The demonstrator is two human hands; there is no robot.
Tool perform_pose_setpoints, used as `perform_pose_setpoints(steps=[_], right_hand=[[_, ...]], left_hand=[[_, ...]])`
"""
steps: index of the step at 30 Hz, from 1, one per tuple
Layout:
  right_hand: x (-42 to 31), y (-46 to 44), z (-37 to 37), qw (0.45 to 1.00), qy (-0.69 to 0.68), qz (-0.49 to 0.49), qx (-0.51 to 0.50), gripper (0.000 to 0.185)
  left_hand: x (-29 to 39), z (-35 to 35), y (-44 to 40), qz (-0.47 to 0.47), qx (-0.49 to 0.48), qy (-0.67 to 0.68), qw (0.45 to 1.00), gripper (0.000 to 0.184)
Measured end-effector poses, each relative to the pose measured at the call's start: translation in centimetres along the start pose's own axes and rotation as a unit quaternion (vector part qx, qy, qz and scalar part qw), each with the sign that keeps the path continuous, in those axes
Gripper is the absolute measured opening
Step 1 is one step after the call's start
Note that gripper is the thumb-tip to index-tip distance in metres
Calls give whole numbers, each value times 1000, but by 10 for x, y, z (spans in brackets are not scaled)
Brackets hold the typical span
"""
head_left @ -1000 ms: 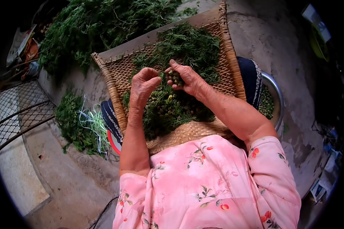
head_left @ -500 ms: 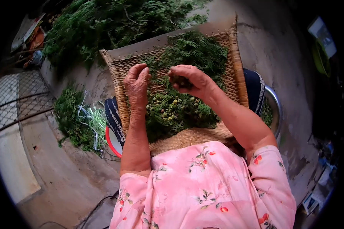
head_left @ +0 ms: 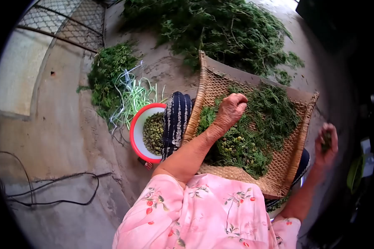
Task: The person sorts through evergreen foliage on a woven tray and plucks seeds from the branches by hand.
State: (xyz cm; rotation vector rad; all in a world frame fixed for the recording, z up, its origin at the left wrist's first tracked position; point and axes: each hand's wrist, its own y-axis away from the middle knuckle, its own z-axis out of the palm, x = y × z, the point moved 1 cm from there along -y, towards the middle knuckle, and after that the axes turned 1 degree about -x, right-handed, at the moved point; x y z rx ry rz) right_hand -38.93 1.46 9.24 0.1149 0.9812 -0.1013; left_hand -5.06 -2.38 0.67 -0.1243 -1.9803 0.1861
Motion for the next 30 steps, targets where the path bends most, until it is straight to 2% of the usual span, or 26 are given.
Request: perform_pose_setpoints(steps=[1,2,4,5,6,9,10,11,13,14,15,16,17,19,20,21,23,24,25,27,29,30], right_hand=[[-9,0,-31,992,-50,22,-115,20],[-12,3,-75,996,-64,33,-57,15],[-14,34,-103,990,2,75,122,13],[-4,48,-124,945,74,89,307,17],[4,68,-156,935,195,133,266,22],[35,128,-211,856,364,263,256,29],[36,146,-205,864,383,272,182,31],[40,158,-215,858,391,285,170,32],[45,165,-258,806,422,337,241,32],[45,161,-270,803,428,343,233,32],[41,152,-263,792,455,280,294,26],[36,144,-255,776,478,213,352,21],[22,130,-261,784,486,180,341,21],[-10,92,-250,815,492,96,291,20],[-17,72,-220,826,486,5,286,18],[-18,50,-179,830,476,-86,279,16],[-16,21,-76,847,442,-175,237,20],[-11,13,-36,862,446,-181,161,21],[-3,9,-2,871,447,-186,85,22],[21,5,55,851,525,-20,13,22],[62,13,96,840,462,59,-278,27],[90,22,110,780,515,47,-352,30]], left_hand=[[-1,1,1,13,-2,-27,1000,12],[-2,1,2,7,-15,-40,999,12],[0,3,3,11,-27,-56,998,12],[-1,4,3,5,-24,-52,998,12],[-1,6,3,22,-28,-63,997,11],[-2,6,5,47,-33,-57,997,10],[-2,6,5,44,-35,-59,997,11],[-2,6,5,42,-37,-63,996,11],[0,3,5,13,-39,-56,998,12],[-2,5,4,23,-46,-66,997,12],[-2,5,4,34,-53,-76,995,12],[1,4,3,6,-72,-78,994,13],[-1,4,3,-2,-65,-78,995,13],[-4,9,2,16,-59,-73,995,13],[-4,10,0,11,-67,-72,995,13],[-5,10,0,8,-65,-72,995,13],[-5,12,1,47,-64,-96,992,11],[-6,12,3,83,-40,-93,991,11],[-7,14,4,80,-38,-89,992,11],[-9,16,1,108,4,-114,988,12],[-7,12,-2,108,8,-123,987,11],[-4,9,-4,93,7,-112,989,11]])
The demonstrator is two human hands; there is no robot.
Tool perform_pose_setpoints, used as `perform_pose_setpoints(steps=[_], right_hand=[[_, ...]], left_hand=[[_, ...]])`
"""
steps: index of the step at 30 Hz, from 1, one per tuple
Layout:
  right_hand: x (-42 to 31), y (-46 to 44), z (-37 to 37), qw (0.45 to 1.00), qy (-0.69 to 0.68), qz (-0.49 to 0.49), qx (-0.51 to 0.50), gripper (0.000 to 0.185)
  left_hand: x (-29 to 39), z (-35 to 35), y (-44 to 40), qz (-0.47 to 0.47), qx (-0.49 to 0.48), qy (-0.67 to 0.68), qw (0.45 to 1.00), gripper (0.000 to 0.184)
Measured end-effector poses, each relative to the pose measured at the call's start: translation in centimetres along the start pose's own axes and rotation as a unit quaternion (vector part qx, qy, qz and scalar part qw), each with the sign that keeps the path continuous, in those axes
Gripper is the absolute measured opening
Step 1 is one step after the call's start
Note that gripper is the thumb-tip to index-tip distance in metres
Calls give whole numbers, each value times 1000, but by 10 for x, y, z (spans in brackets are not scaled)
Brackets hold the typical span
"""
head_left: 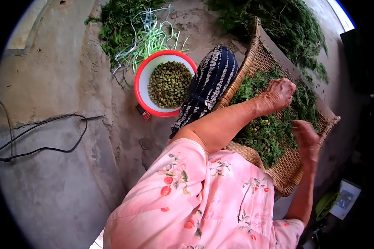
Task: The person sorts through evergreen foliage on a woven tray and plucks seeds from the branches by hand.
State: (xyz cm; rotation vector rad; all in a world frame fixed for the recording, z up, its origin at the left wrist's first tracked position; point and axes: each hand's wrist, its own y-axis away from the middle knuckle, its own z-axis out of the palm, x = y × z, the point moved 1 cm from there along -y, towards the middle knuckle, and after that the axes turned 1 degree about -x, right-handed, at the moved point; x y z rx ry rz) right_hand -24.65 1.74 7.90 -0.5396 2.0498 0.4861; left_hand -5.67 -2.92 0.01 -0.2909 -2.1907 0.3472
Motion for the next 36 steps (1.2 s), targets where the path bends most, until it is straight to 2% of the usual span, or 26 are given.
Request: perform_pose_setpoints(steps=[1,3,6,11,14,15,17,22,23,24,26,29,31,33,35,36], right_hand=[[0,-11,31,994,80,-26,-73,33],[-17,-22,80,949,238,-175,-111,34],[-3,-39,119,921,215,-288,-151,34],[12,-53,143,911,235,-296,-166,35],[24,-59,136,908,266,-300,-127,38],[27,-61,131,907,268,-299,-128,38],[35,-67,119,918,312,-232,-82,39],[60,-69,84,929,327,-175,18,33],[64,-69,75,924,344,-162,33,30],[71,-68,65,921,359,-143,54,29],[88,-65,44,911,387,-115,87,26],[97,-62,20,869,478,-56,115,25],[90,-61,24,868,476,-62,123,25],[69,-62,52,941,300,-94,124,28],[51,-57,85,951,264,-150,61,33],[39,-55,100,947,261,-189,22,36]], left_hand=[[1,-5,-3,-16,-1,10,1000,11],[0,-9,-7,-39,-18,-1,999,11],[-6,-12,-10,-49,-2,2,999,12],[-18,-16,-13,-66,20,-49,996,12],[-19,-23,-17,-123,-80,-69,987,15],[-23,-22,-18,-123,-78,-67,987,15],[-27,-18,-19,-103,-68,-52,991,17],[-28,-32,-20,-124,-78,-55,988,18],[-30,-33,-21,-146,-95,-43,984,18],[-33,-29,-20,-137,-60,-44,988,17],[-36,-31,-22,-154,-58,-26,986,17],[-34,-39,-24,-189,-79,-30,978,16],[-44,-31,-27,-214,-66,13,975,17],[-51,-27,-23,-200,-50,11,978,20],[-53,-31,-16,-101,12,11,995,23],[-54,-34,-16,-97,8,36,995,25]])
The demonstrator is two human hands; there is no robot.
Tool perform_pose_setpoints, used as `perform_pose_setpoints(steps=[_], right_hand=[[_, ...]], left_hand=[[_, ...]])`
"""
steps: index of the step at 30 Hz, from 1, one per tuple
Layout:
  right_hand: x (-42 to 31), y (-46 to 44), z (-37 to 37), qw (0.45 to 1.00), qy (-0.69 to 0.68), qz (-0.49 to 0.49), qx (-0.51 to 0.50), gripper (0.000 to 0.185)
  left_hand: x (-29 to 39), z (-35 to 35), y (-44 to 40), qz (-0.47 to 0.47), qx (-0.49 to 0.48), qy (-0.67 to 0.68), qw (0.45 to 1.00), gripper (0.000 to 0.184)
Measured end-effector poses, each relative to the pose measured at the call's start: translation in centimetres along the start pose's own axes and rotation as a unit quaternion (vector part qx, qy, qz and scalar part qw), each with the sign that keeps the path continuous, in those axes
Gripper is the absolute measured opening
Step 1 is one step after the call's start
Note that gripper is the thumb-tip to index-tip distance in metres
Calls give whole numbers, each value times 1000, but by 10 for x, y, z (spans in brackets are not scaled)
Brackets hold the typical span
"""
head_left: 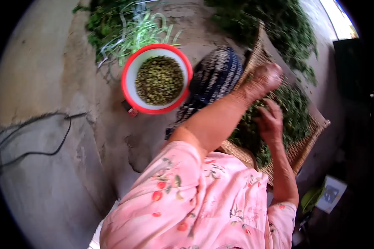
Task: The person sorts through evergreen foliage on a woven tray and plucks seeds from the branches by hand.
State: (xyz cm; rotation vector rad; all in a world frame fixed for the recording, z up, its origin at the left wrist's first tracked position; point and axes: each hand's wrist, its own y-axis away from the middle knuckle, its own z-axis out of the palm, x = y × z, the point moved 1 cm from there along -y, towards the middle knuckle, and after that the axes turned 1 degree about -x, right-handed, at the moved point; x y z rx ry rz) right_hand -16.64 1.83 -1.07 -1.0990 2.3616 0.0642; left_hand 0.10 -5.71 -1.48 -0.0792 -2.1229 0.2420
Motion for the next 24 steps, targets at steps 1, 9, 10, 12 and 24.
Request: perform_pose_setpoints(steps=[1,9,10,12,24], right_hand=[[-14,-2,0,996,20,-76,-46,39],[61,27,-26,987,156,20,-17,40],[68,28,-31,985,168,35,-4,35],[80,29,-38,980,178,93,1,30],[93,30,-49,969,162,180,43,19]], left_hand=[[-3,-4,0,4,-9,27,1000,27],[-8,-17,-1,-39,-46,172,983,26],[-7,-21,-1,-17,-54,144,988,28],[-10,-21,-2,-3,-67,169,983,30],[-2,-10,-1,-84,-141,142,976,23]])
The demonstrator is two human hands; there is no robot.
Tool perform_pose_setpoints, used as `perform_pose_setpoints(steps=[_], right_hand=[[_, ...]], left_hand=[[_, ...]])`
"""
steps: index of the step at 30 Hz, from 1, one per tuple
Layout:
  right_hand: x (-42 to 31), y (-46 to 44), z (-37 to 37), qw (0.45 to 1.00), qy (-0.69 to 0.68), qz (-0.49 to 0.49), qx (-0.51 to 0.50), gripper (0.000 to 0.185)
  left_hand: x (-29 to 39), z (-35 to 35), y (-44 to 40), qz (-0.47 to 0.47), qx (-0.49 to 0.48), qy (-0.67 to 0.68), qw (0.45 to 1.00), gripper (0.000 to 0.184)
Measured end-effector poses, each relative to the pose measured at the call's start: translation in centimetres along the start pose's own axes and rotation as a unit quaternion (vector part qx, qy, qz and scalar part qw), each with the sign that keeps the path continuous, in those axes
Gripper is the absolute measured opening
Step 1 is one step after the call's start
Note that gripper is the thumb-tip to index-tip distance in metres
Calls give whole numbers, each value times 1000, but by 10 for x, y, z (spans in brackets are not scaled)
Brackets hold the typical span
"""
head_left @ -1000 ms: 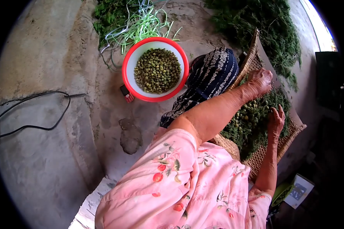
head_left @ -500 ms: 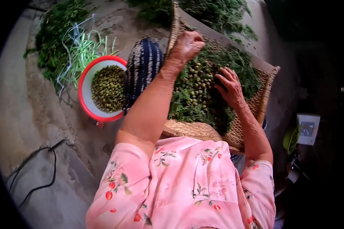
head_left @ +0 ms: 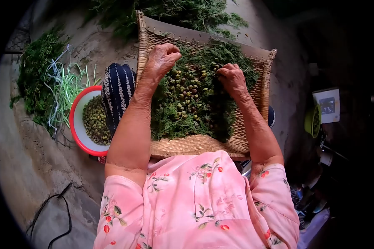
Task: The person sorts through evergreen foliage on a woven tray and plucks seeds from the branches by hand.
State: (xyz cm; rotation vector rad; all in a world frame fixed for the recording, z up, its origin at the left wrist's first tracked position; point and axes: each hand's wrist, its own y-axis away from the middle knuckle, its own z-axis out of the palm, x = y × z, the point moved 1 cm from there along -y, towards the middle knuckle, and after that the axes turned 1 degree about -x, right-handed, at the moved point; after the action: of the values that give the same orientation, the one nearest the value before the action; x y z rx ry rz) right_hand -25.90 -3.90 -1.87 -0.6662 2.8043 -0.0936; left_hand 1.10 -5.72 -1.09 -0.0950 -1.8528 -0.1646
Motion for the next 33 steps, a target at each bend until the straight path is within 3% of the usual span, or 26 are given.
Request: perform_pose_setpoints(steps=[1,3,5,7,8,11,13,16,17,19,21,26,30,33], right_hand=[[5,0,-5,1000,3,4,4,19],[17,2,-13,994,13,56,-92,22],[30,4,-19,993,20,78,-91,22],[42,7,-25,985,-92,114,-89,20],[45,8,-27,963,-162,189,-102,19],[57,10,-34,982,-83,138,-95,19],[57,11,-39,974,-96,178,-101,17],[48,9,-38,983,-82,157,37,14],[45,7,-33,983,-82,159,40,14],[39,1,-22,958,-206,168,103,13],[38,0,-7,978,-145,105,111,15],[27,0,0,988,-2,151,-21,26],[24,-3,-4,981,2,188,-46,29],[21,-4,-10,974,-66,214,26,26]], left_hand=[[1,0,1,5,-4,3,1000,24],[3,0,3,13,-5,3,1000,25],[1,0,1,-3,-15,-2,1000,24],[3,1,2,-20,-15,13,1000,23],[3,1,2,-13,-21,6,1000,22],[7,2,4,-22,-36,-5,999,21],[4,5,2,-14,-38,-8,999,21],[8,9,4,-27,-36,-33,998,22],[8,11,3,-24,-38,-35,998,22],[4,15,2,-17,-42,-19,999,25],[3,19,3,-13,-47,-25,998,25],[6,28,6,10,-74,-67,995,20],[4,32,5,-6,-83,-58,995,22],[13,34,9,-21,-98,-31,994,20]])
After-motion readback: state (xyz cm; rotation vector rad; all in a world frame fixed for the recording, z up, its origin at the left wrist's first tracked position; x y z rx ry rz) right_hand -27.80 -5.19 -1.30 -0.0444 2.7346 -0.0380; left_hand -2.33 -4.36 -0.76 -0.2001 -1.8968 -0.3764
